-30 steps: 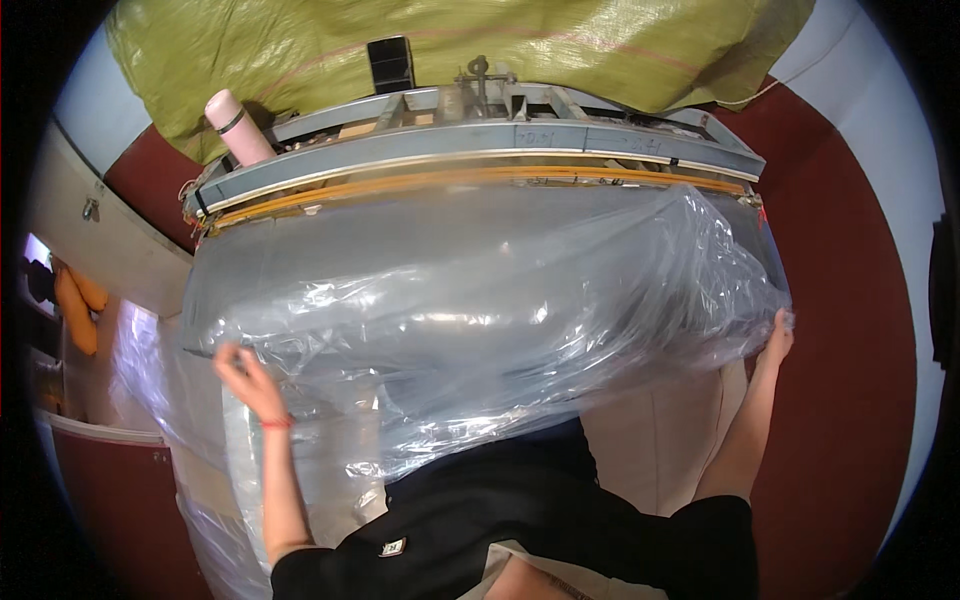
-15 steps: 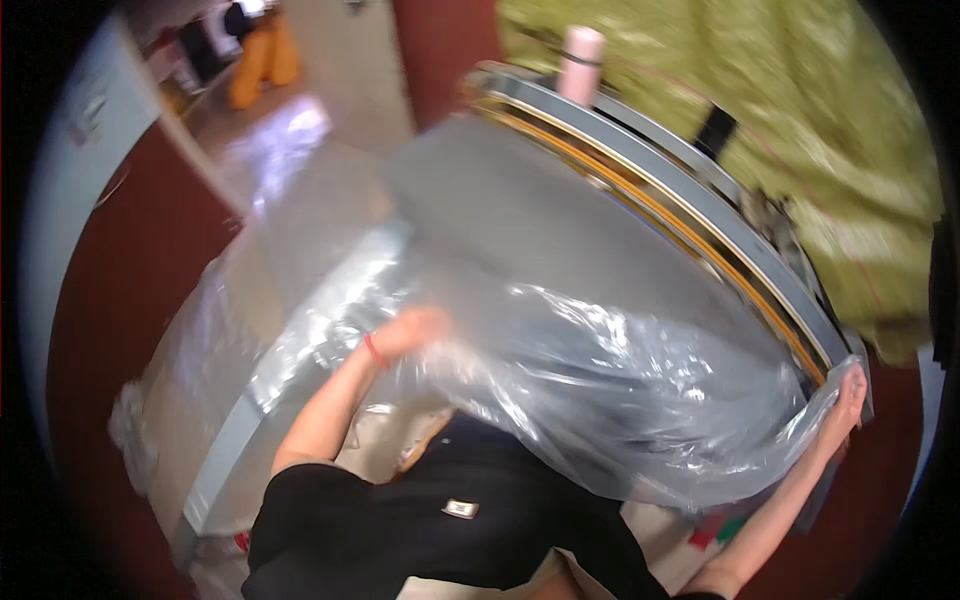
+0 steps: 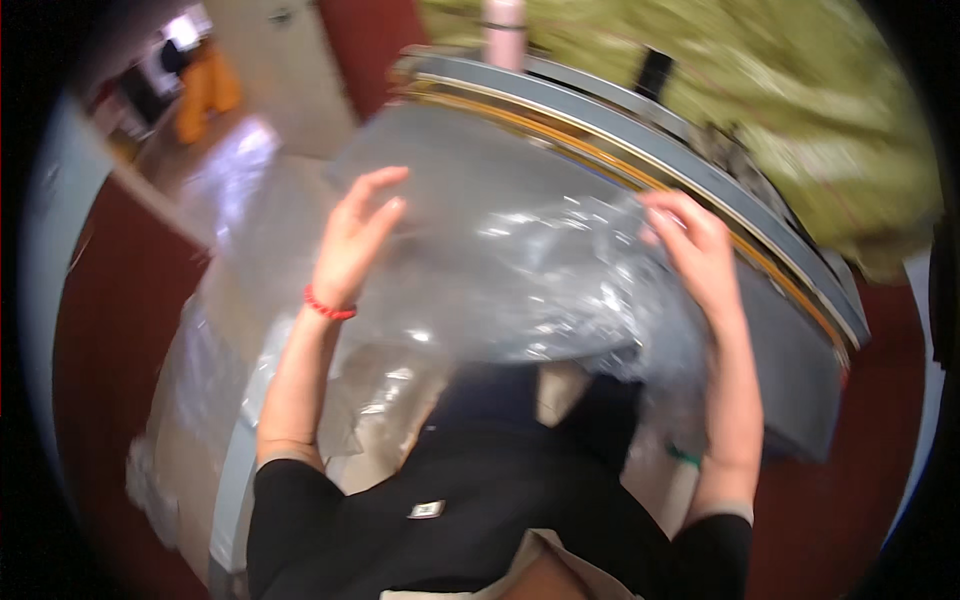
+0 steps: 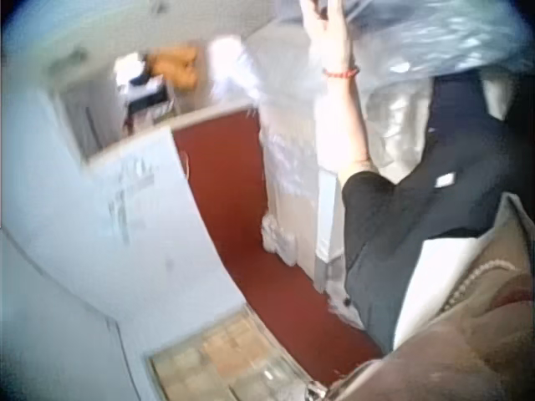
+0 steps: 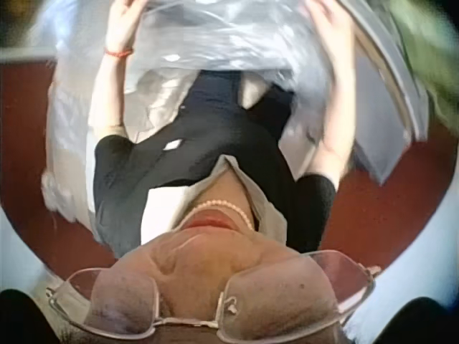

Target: Wrapping and sealing a large machine component with a plastic sheet using a heat sealer.

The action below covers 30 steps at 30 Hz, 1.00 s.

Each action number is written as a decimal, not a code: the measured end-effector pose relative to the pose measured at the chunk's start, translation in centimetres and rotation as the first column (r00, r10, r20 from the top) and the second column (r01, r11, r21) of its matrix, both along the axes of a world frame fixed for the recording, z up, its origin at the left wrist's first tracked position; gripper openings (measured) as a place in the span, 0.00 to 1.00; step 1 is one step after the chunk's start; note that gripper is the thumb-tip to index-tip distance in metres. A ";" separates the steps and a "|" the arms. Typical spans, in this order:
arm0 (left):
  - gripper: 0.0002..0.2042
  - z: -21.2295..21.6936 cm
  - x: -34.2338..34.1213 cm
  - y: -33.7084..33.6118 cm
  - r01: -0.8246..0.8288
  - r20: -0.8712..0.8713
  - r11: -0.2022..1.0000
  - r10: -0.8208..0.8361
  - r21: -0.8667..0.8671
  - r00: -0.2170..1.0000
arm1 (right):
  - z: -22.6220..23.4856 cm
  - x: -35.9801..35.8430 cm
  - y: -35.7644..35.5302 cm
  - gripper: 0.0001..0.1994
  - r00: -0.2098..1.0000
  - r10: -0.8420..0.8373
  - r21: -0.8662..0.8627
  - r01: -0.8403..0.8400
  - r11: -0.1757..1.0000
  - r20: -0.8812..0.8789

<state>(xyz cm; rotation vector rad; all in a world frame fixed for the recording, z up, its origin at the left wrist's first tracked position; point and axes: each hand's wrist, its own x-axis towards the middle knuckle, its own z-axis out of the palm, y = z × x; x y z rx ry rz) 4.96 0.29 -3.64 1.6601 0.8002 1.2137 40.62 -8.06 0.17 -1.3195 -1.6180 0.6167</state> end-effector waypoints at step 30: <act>0.05 1.9 18.9 -2.4 0.078 -0.174 0.961 -0.031 0.266 0.984 | -0.6 -0.7 -1.4 0.06 0.983 -0.140 0.101 0.153 0.983 -0.122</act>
